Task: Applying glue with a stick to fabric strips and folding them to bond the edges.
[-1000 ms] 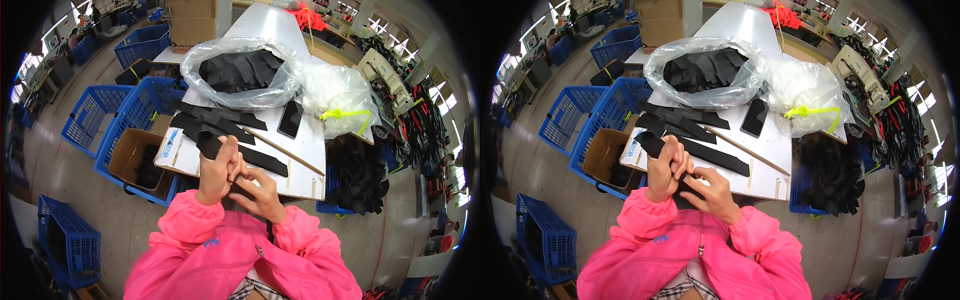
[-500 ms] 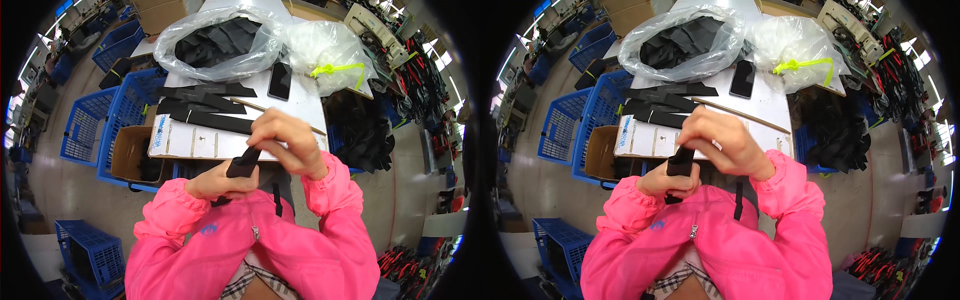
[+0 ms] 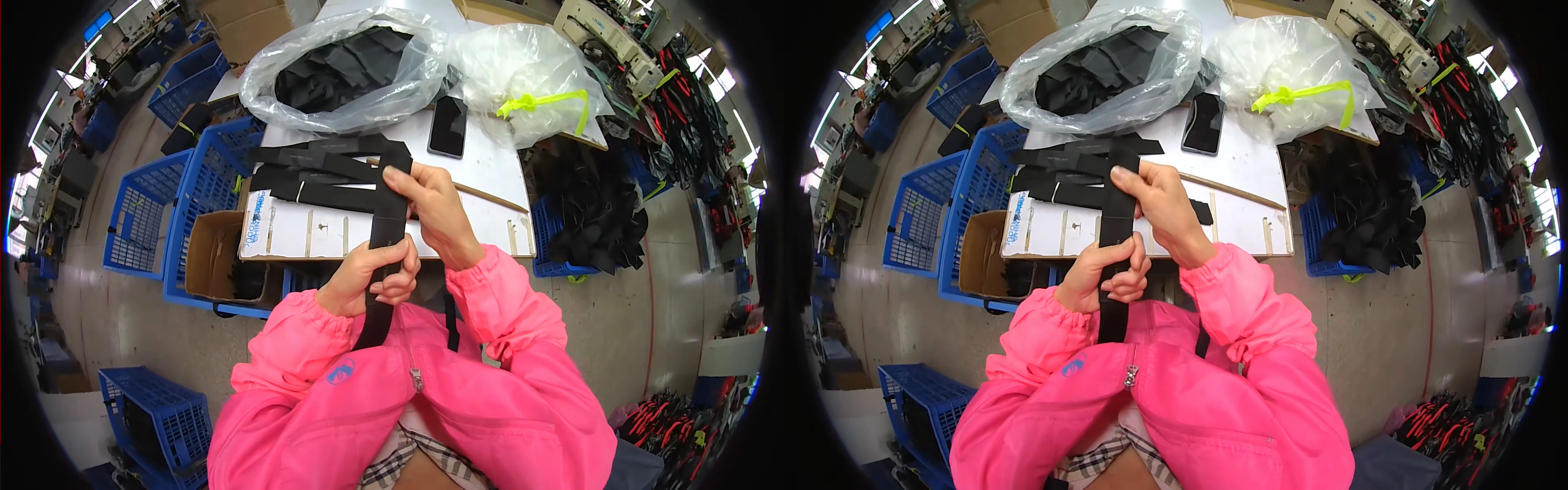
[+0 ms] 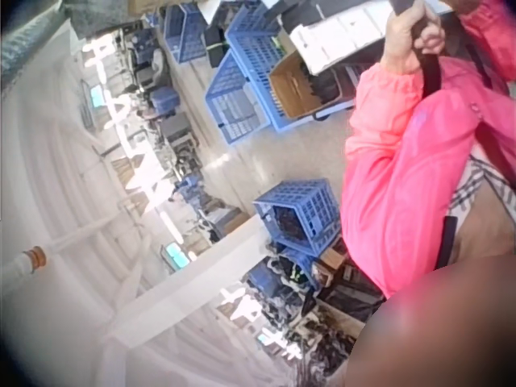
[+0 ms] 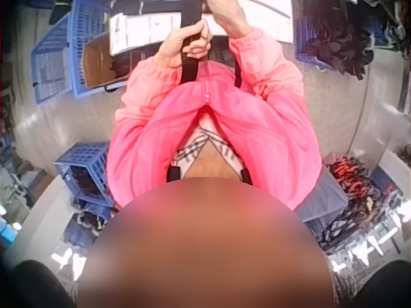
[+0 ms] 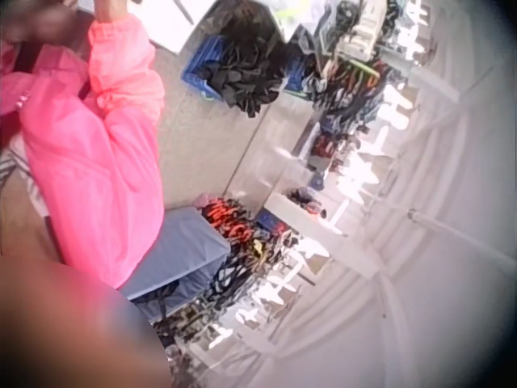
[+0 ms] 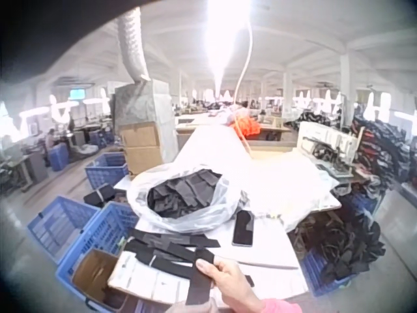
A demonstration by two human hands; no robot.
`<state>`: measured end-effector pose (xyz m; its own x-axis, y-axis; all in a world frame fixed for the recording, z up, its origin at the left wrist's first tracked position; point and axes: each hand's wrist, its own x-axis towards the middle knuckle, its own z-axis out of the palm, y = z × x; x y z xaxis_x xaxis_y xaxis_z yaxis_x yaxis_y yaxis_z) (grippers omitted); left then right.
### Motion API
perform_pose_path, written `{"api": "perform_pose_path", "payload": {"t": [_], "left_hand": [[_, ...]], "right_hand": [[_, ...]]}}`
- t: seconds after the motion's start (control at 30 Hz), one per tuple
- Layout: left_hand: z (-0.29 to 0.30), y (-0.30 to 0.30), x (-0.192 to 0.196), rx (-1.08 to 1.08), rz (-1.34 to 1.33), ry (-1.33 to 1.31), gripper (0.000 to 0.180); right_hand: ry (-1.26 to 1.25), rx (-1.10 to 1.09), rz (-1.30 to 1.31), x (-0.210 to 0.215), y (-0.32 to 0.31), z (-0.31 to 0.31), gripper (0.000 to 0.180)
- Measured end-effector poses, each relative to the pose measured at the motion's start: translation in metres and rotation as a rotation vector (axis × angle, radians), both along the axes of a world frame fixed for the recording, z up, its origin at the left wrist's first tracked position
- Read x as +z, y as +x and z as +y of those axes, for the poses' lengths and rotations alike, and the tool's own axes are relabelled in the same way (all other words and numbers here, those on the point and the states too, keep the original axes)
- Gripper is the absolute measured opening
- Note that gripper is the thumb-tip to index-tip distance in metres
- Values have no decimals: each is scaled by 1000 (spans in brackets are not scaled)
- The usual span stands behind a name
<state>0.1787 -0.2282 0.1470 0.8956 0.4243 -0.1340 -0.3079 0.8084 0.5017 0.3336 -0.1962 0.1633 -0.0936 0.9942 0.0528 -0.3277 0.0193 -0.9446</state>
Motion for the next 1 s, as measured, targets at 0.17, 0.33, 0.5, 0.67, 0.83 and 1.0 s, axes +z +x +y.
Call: {"api": "perform_pose_path", "payload": {"t": [0.17, 0.33, 0.5, 0.67, 0.83, 1.0], "left_hand": [[4, 8, -19, 19, -71, -47, 30], [20, 1, -32, 200, -27, -50, 29], [5, 5, -45, 283, 417, 413, 30], [-2, 8, -61, 507, 518, 461, 27], [107, 6, -70, 906, 368, 180, 26], [160, -18, -63, 699, 450, -7, 37]], "right_hand": [[-50, -36, -10, -17, 5, 28, 21], [-174, 425, -253, -20, 11, 7, 21], [-141, 151, -265, -40, 16, 13, 16], [-39, 188, -239, -44, 6, 22, 11], [89, -138, -254, -45, 23, 24, 18], [193, -248, -786, -78, 39, 1, 15]]}}
